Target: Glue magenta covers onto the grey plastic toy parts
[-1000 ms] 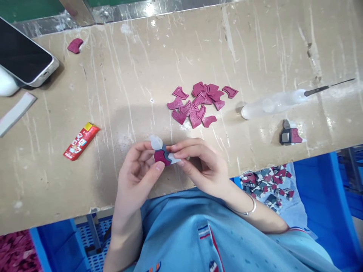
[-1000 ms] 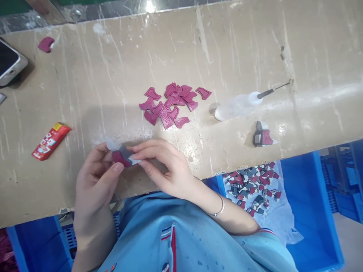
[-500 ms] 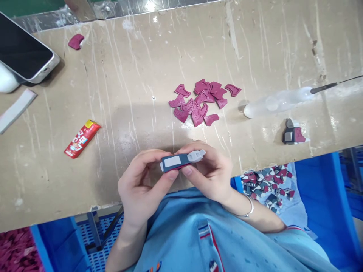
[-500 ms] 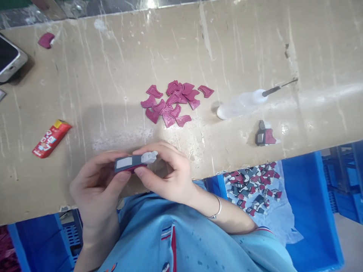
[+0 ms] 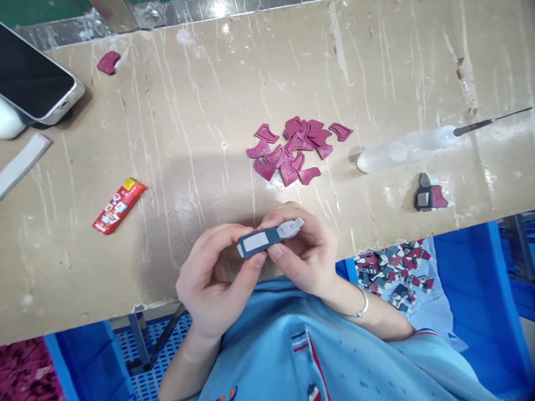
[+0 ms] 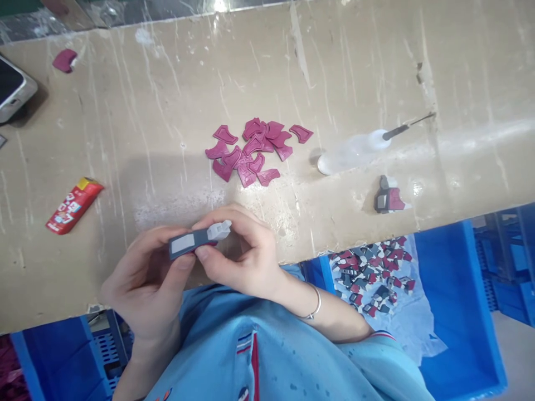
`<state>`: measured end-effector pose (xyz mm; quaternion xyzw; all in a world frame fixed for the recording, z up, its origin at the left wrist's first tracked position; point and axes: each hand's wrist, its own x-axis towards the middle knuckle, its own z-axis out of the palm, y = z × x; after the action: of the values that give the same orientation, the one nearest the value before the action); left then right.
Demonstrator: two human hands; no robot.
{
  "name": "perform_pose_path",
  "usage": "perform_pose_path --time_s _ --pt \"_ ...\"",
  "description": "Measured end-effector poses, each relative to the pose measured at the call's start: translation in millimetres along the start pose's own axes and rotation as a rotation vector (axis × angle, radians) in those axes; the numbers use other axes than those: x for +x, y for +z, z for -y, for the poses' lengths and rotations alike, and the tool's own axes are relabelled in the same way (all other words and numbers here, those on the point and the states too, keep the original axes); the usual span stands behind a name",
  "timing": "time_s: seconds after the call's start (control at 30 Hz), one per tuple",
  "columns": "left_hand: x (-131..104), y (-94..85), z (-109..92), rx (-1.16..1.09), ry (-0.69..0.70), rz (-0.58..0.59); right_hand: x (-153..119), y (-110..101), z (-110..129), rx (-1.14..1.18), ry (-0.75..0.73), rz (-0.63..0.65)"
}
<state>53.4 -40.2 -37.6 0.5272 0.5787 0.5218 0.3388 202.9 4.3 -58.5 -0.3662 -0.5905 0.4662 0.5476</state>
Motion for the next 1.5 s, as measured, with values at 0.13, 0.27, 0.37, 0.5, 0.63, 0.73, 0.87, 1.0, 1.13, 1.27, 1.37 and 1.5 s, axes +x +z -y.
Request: perform_pose_path --time_s 0.13,0.27,0.37,0.5,0.63,0.73,0.87,1.0,1.13,1.27,1.37,1.5 --pt "0.8 1.3 1.2 -0.110 -0.078 -0.046 -0.7 -0.4 -0.1 0.026 0.040 0.013" --pt "7.3 0.7 -1.1 -0.260 -0.225 -0.052 1.0 -5.4 2.9 -0.005 0.047 0.061" --pt "11.4 -1.0 -3.3 -0.277 -0.284 0.014 3.9 -8.8 7.9 -0.047 0.046 0.118" --pt "12.1 -2.4 -7.0 -0.271 -0.339 0.076 5.0 -9.2 11.0 -0.068 0.034 0.110" --pt "12.5 -4.7 -10.5 -0.305 -0.430 0.133 4.4 -11.4 11.2 -0.134 -0.041 0.140" --pt "15.5 -5.6 -7.4 -0.411 -0.501 0.191 5.7 -16.3 14.3 -0.136 -0.055 0.268" --pt "18.1 -1.1 -0.9 -0.646 -0.509 0.230 6.5 -19.4 15.8 -0.019 -0.072 0.292" --pt "16.6 3.2 -0.8 -0.712 -0.535 0.210 4.7 -16.3 10.8 -0.030 -0.185 0.219" --pt "16.3 2.9 0.7 -0.714 -0.533 0.240 4.1 -15.0 9.8 -0.048 -0.197 0.156" --pt "16.8 -0.4 3.4 -0.640 -0.508 0.261 6.8 -19.7 13.2 -0.096 -0.202 0.172" --pt "18.7 -5.3 2.4 -0.579 -0.481 0.314 9.1 -23.6 14.7 -0.139 -0.212 0.221" --pt "25.2 -11.9 -1.1 -0.488 -0.408 0.343 10.2 -24.3 14.3 -0.160 -0.236 0.249"
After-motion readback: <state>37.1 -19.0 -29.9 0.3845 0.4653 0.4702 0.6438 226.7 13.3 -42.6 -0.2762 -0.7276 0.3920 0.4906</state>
